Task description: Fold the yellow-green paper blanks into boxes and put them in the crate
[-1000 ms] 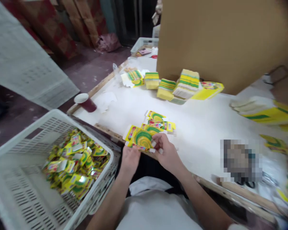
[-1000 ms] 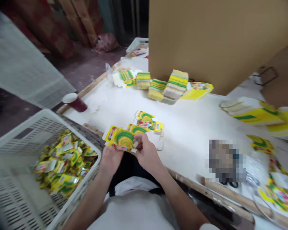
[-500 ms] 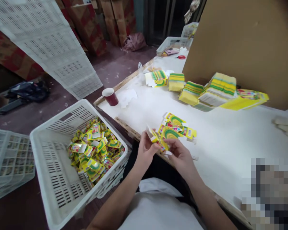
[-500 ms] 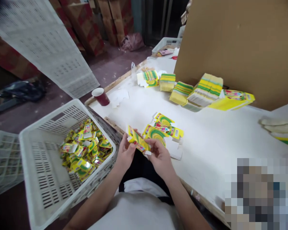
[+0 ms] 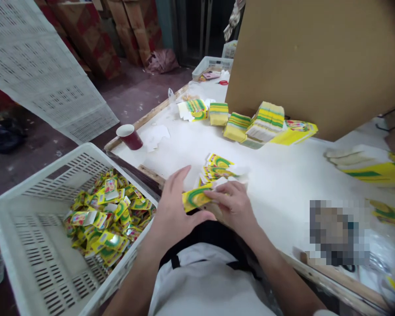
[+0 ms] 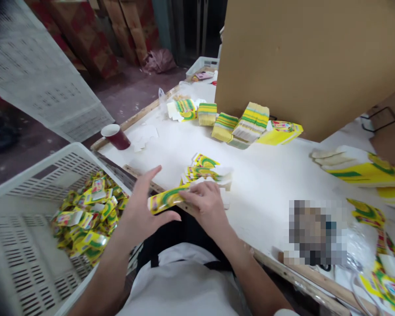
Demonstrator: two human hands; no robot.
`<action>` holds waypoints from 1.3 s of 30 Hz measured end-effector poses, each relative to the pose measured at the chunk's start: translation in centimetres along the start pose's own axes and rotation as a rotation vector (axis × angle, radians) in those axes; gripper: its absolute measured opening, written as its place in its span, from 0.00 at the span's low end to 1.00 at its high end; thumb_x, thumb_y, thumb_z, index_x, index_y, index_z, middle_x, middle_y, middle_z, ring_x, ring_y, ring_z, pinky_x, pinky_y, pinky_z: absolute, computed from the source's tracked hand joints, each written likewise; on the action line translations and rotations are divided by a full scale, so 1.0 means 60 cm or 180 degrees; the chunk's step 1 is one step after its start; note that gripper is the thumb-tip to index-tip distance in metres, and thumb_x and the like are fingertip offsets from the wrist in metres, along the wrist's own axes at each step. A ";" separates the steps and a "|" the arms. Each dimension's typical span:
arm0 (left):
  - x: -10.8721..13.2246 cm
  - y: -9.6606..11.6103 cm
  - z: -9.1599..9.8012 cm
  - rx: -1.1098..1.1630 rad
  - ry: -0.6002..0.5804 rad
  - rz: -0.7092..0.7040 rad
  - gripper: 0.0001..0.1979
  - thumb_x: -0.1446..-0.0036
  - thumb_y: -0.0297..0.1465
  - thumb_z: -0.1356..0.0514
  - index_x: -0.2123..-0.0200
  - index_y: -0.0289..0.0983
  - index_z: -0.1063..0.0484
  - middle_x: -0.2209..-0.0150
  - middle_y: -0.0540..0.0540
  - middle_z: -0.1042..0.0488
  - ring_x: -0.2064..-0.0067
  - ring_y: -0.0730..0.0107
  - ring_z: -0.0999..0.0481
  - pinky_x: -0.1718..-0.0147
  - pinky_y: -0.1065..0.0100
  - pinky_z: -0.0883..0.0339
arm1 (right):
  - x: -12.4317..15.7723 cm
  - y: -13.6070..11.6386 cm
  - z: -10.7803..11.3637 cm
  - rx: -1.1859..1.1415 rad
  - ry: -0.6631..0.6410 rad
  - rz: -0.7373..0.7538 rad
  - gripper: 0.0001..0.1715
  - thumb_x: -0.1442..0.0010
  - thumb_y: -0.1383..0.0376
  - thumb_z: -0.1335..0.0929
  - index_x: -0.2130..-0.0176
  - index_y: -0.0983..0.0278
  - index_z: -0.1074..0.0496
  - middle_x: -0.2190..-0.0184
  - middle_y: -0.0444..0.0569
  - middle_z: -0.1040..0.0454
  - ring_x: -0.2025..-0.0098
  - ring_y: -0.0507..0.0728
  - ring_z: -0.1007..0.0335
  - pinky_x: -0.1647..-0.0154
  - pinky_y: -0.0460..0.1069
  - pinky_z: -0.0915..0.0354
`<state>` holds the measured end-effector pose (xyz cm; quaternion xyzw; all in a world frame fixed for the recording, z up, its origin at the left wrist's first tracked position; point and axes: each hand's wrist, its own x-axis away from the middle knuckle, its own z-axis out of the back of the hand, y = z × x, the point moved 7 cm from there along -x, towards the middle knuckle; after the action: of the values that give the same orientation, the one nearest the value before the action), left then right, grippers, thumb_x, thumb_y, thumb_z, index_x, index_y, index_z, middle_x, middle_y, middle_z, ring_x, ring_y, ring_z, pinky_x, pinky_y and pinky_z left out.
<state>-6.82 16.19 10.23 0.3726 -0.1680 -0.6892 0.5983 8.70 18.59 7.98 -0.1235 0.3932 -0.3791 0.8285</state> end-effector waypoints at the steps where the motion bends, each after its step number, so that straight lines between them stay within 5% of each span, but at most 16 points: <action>1: -0.001 -0.001 -0.017 -0.0086 -0.0471 0.0038 0.44 0.59 0.42 0.32 0.42 0.37 0.48 0.45 0.36 0.37 0.43 0.50 0.37 0.47 0.50 0.41 | -0.001 -0.012 -0.001 -0.0023 -0.0043 0.0150 0.15 0.44 0.72 0.33 0.61 0.54 0.23 0.71 0.45 0.27 0.65 0.55 0.35 0.55 0.54 0.40; 3: 0.005 -0.013 -0.051 -0.0073 -0.1181 0.0205 0.36 0.55 0.41 0.35 0.45 0.38 0.44 0.51 0.39 0.31 0.49 0.53 0.30 0.53 0.54 0.35 | 0.000 -0.027 -0.002 -0.0107 -0.0145 0.0270 0.18 0.45 0.73 0.33 0.60 0.51 0.24 0.69 0.43 0.27 0.63 0.55 0.34 0.48 0.56 0.43; 5: 0.012 -0.026 -0.072 -0.0040 -0.1412 0.0411 0.26 0.51 0.39 0.38 0.51 0.38 0.40 0.57 0.43 0.27 0.56 0.58 0.26 0.59 0.59 0.33 | 0.002 -0.020 0.005 -0.0278 -0.0013 0.0012 0.21 0.45 0.72 0.33 0.54 0.51 0.27 0.62 0.45 0.28 0.55 0.57 0.34 0.42 0.58 0.47; 10: 0.022 -0.028 -0.088 -0.0213 -0.0973 0.0432 0.27 0.52 0.39 0.38 0.51 0.38 0.42 0.57 0.42 0.28 0.56 0.57 0.26 0.59 0.59 0.32 | 0.024 0.045 -0.007 -0.2071 0.0486 -0.1519 0.38 0.46 0.60 0.31 0.39 0.58 0.44 0.43 0.53 0.38 0.42 0.62 0.42 0.42 0.60 0.44; 14: 0.028 -0.001 -0.104 -0.0208 -0.0801 -0.0223 0.30 0.49 0.37 0.39 0.46 0.38 0.47 0.52 0.40 0.31 0.50 0.57 0.29 0.54 0.58 0.34 | 0.035 0.035 -0.077 -0.4210 -0.0354 -0.2334 0.27 0.44 0.60 0.32 0.45 0.59 0.34 0.47 0.52 0.31 0.44 0.60 0.37 0.45 0.56 0.39; 17: 0.033 0.004 -0.110 -0.0215 -0.0680 -0.0474 0.33 0.48 0.35 0.41 0.42 0.38 0.52 0.49 0.38 0.35 0.48 0.57 0.31 0.54 0.59 0.34 | 0.040 0.027 -0.098 -0.4815 -0.0716 -0.2591 0.27 0.48 0.61 0.29 0.48 0.60 0.32 0.50 0.51 0.28 0.46 0.60 0.35 0.46 0.54 0.38; 26: 0.031 -0.007 -0.117 -0.0116 -0.0574 -0.0434 0.33 0.54 0.27 0.39 0.45 0.40 0.48 0.50 0.41 0.34 0.50 0.60 0.29 0.54 0.61 0.32 | 0.047 0.045 -0.098 -0.4489 -0.0291 -0.2895 0.27 0.53 0.48 0.28 0.55 0.57 0.27 0.53 0.49 0.27 0.50 0.59 0.33 0.48 0.54 0.37; 30: 0.032 -0.006 -0.115 -0.0051 -0.0497 -0.0493 0.33 0.54 0.27 0.40 0.44 0.40 0.49 0.49 0.42 0.34 0.47 0.60 0.32 0.52 0.62 0.34 | 0.044 0.030 -0.099 -0.4723 -0.0482 -0.3130 0.29 0.53 0.44 0.31 0.59 0.59 0.25 0.56 0.51 0.25 0.51 0.61 0.32 0.51 0.55 0.35; 32: 0.034 -0.008 -0.111 -0.0080 -0.0393 -0.0515 0.32 0.54 0.25 0.40 0.46 0.40 0.47 0.50 0.42 0.34 0.49 0.61 0.31 0.53 0.62 0.34 | 0.050 0.032 -0.102 -0.4687 -0.0520 -0.3227 0.26 0.54 0.45 0.30 0.62 0.60 0.25 0.60 0.51 0.24 0.54 0.61 0.30 0.55 0.55 0.33; 39: 0.034 -0.007 -0.107 -0.0563 -0.0176 -0.0684 0.31 0.53 0.24 0.41 0.45 0.42 0.46 0.56 0.43 0.34 0.56 0.61 0.30 0.58 0.61 0.33 | 0.064 0.079 -0.086 -0.3435 0.0291 -0.3044 0.11 0.53 0.58 0.29 0.69 0.62 0.26 0.73 0.45 0.26 0.68 0.54 0.31 0.68 0.47 0.33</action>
<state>-2.55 15.75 5.05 0.3151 -0.0822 -0.7714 0.5467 8.92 19.51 0.05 -0.6580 0.4628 -0.4580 0.3782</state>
